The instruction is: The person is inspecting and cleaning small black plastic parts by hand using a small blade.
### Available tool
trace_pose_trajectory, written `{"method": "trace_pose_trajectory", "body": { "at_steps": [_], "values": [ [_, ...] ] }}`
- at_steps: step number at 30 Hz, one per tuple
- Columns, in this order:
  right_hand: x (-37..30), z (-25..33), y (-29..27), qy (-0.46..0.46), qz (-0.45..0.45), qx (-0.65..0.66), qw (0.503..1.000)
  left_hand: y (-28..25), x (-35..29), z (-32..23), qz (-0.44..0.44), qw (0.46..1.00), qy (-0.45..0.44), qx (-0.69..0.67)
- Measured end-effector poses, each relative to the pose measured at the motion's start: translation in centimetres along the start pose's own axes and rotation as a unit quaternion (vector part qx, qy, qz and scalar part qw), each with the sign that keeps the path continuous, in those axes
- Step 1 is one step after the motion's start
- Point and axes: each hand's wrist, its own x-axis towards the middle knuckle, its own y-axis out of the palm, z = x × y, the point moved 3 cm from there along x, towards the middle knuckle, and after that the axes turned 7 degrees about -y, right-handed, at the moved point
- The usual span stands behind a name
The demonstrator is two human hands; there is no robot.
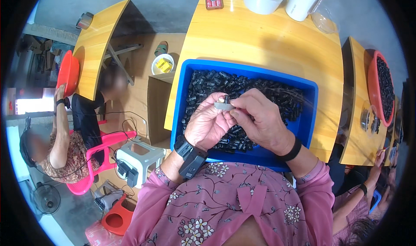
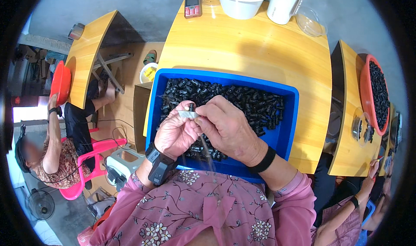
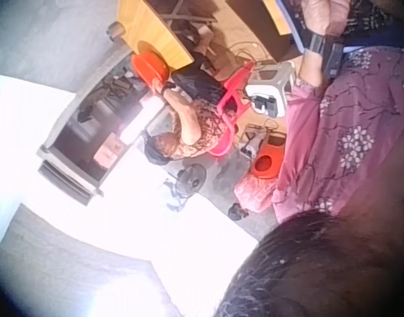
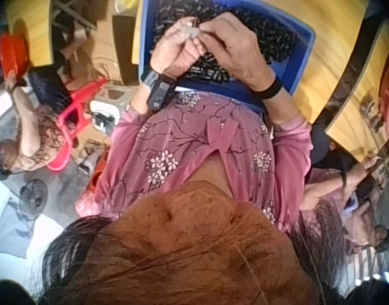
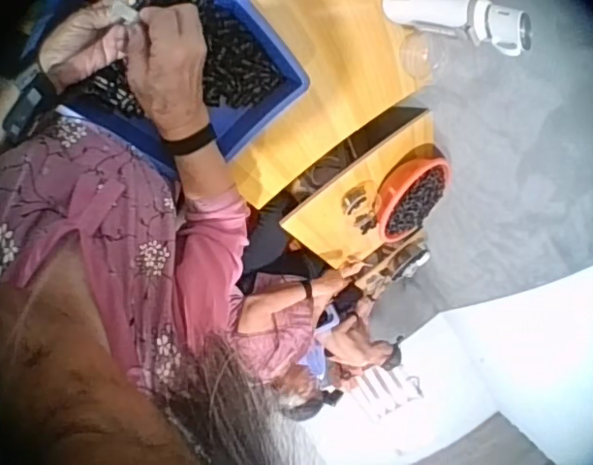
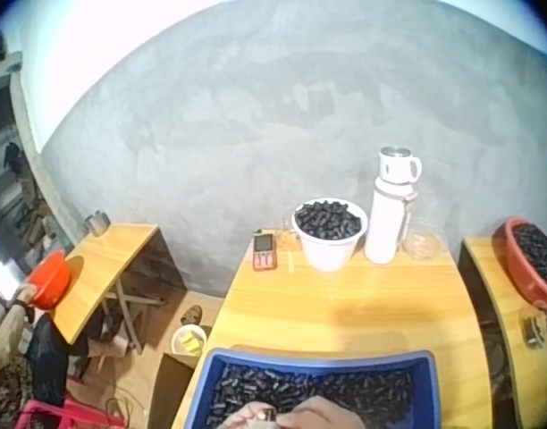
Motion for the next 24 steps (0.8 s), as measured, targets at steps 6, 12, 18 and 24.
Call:
{"method": "trace_pose_trajectory", "body": {
  "at_steps": [6,12,18,24],
  "values": [
    [0.0,-0.2,0.0,0.004,0.003,0.016,1.0,0.0,0.0,0.0,0.005,1.0,0.005,0.008],
    [-0.1,-0.6,0.2,0.006,0.005,0.038,0.999,-0.1,0.0,-0.1,0.015,1.0,0.008,0.019],
    [-0.3,-0.9,0.5,0.01,-0.004,0.075,0.997,0.0,-0.1,-0.1,0.017,0.999,0.022,0.022],
    [-0.4,-1.1,0.1,-0.015,-0.021,-0.002,1.0,-0.4,-0.1,-0.1,0.027,0.999,0.022,0.012]
  ]
}}
